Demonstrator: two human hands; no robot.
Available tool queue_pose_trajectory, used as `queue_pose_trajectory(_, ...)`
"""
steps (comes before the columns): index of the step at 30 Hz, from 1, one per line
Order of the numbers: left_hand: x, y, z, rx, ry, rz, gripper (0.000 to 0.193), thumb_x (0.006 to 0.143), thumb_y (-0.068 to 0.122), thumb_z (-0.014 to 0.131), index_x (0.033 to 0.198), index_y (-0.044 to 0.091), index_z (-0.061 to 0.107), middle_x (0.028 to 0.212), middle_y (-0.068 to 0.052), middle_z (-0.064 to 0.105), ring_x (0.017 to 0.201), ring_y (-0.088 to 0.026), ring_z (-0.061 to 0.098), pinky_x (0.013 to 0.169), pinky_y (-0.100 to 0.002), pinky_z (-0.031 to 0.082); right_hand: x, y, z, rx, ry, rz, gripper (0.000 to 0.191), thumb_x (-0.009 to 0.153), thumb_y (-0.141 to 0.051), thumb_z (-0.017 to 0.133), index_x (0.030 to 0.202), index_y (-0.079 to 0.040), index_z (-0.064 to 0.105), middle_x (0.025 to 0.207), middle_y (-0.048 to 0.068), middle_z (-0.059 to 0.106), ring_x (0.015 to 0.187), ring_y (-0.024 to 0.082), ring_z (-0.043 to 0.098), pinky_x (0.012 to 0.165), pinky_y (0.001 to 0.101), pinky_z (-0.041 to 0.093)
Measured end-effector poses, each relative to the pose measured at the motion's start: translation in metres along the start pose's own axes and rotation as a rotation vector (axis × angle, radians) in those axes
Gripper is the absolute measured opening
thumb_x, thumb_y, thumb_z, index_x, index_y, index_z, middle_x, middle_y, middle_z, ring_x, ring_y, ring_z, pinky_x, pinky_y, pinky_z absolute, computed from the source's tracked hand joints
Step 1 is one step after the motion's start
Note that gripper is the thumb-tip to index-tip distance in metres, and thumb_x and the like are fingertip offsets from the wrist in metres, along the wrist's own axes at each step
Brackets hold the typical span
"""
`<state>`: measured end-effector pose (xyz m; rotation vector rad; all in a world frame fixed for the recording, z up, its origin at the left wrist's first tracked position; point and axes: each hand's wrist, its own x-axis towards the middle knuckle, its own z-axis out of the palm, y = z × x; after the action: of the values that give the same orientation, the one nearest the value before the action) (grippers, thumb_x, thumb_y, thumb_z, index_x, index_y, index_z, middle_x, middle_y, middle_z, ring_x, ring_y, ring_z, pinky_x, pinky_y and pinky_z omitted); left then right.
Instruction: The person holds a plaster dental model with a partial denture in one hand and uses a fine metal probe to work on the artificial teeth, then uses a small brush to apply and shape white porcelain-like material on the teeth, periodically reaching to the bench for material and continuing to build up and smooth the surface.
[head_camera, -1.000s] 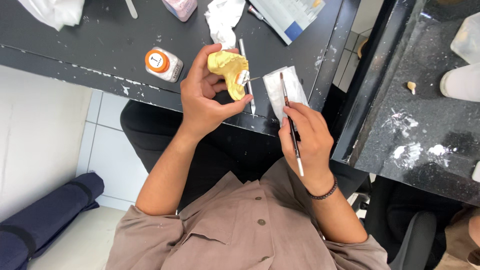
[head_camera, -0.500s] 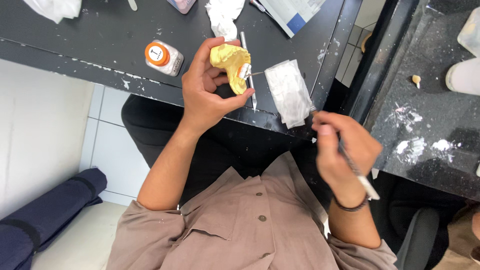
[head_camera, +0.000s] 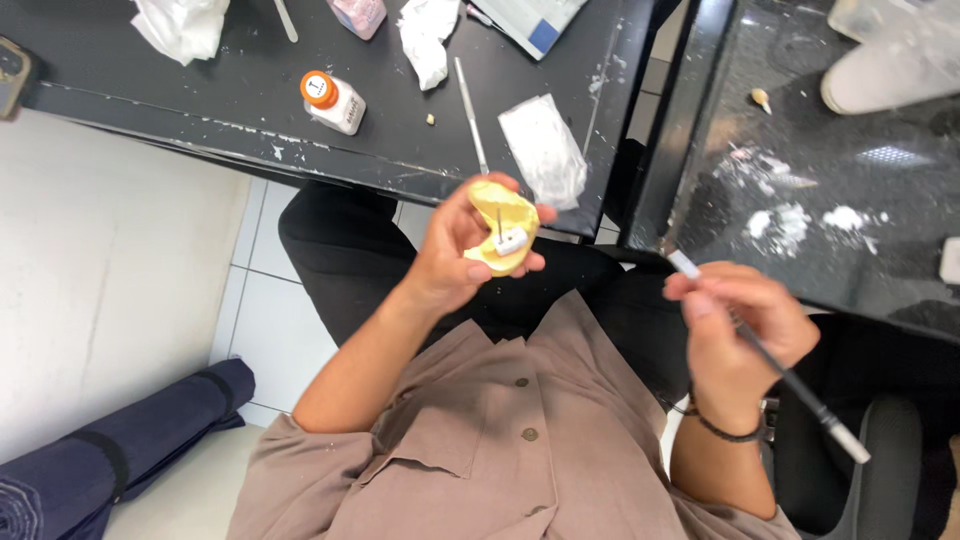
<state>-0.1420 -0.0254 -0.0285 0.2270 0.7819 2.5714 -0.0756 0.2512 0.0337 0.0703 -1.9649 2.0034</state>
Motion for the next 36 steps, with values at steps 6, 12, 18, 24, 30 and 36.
queue_pose_trajectory(6, -0.027, -0.034, 0.042, -0.062, 0.039, -0.091, 0.089, 0.083, 0.032, 0.089, 0.152, -0.001, 0.043, 0.137, -0.03, 0.063, 0.094, -0.025, 0.075, 0.081, -0.031, 0.062, -0.036, -0.028, -0.001, -0.06, -0.239, -0.005, 0.018, 0.089, 0.013, 0.069, 0.105, 0.006, 0.068, 0.101, 0.021, 0.075, 0.094, 0.026, 0.076, 0.068, 0.0283, 0.059)
queue_pose_trajectory(12, -0.054, -0.041, 0.071, 0.056, 0.031, -0.082, 0.089, 0.086, 0.037, 0.086, 0.154, -0.001, 0.042, 0.144, -0.025, 0.06, 0.091, -0.02, 0.073, 0.078, -0.028, 0.061, -0.05, -0.054, -0.002, -0.023, -0.292, -0.168, 0.023, 0.089, 0.013, 0.074, 0.104, -0.002, 0.066, 0.098, 0.013, 0.077, 0.105, 0.028, 0.076, 0.116, 0.048, 0.051)
queue_pose_trajectory(18, -0.071, -0.069, 0.087, -0.242, 0.151, -0.158, 0.082, 0.096, 0.05, 0.076, 0.153, 0.0, 0.044, 0.147, -0.025, 0.057, 0.098, -0.014, 0.072, 0.087, -0.023, 0.061, -0.058, -0.073, 0.003, -0.105, -0.308, -0.283, 0.022, 0.085, 0.011, 0.075, 0.101, -0.001, 0.067, 0.1, 0.015, 0.076, 0.105, 0.028, 0.075, 0.115, 0.0503, 0.049)
queue_pose_trajectory(24, -0.09, -0.085, 0.1, -0.332, 0.02, -0.099, 0.075, 0.099, 0.047, 0.077, 0.155, 0.01, 0.044, 0.153, -0.021, 0.052, 0.108, -0.016, 0.069, 0.096, -0.026, 0.059, -0.066, -0.067, 0.0, -0.046, -0.272, -0.257, 0.015, 0.096, 0.006, 0.075, 0.106, -0.001, 0.066, 0.1, 0.015, 0.074, 0.105, 0.024, 0.074, 0.115, 0.0455, 0.052)
queue_pose_trajectory(30, -0.095, -0.075, 0.108, 0.16, 0.055, 0.184, 0.083, 0.084, 0.007, 0.091, 0.148, 0.013, 0.04, 0.159, -0.026, 0.047, 0.122, -0.022, 0.065, 0.106, -0.035, 0.057, -0.073, -0.036, -0.007, 0.258, -0.215, 0.204, 0.024, 0.108, -0.01, 0.056, 0.124, 0.004, 0.065, 0.11, 0.02, 0.075, 0.103, 0.024, 0.076, 0.093, 0.0382, 0.063)
queue_pose_trajectory(36, -0.089, -0.083, 0.105, 0.618, 0.063, 0.516, 0.091, 0.08, -0.011, 0.09, 0.146, 0.017, 0.033, 0.156, -0.026, 0.046, 0.127, -0.023, 0.064, 0.11, -0.036, 0.057, -0.091, -0.014, 0.003, 0.451, -0.388, 0.418, 0.042, 0.098, -0.004, 0.068, 0.138, 0.007, 0.057, 0.13, 0.022, 0.067, 0.116, 0.027, 0.07, 0.101, 0.0404, 0.059)
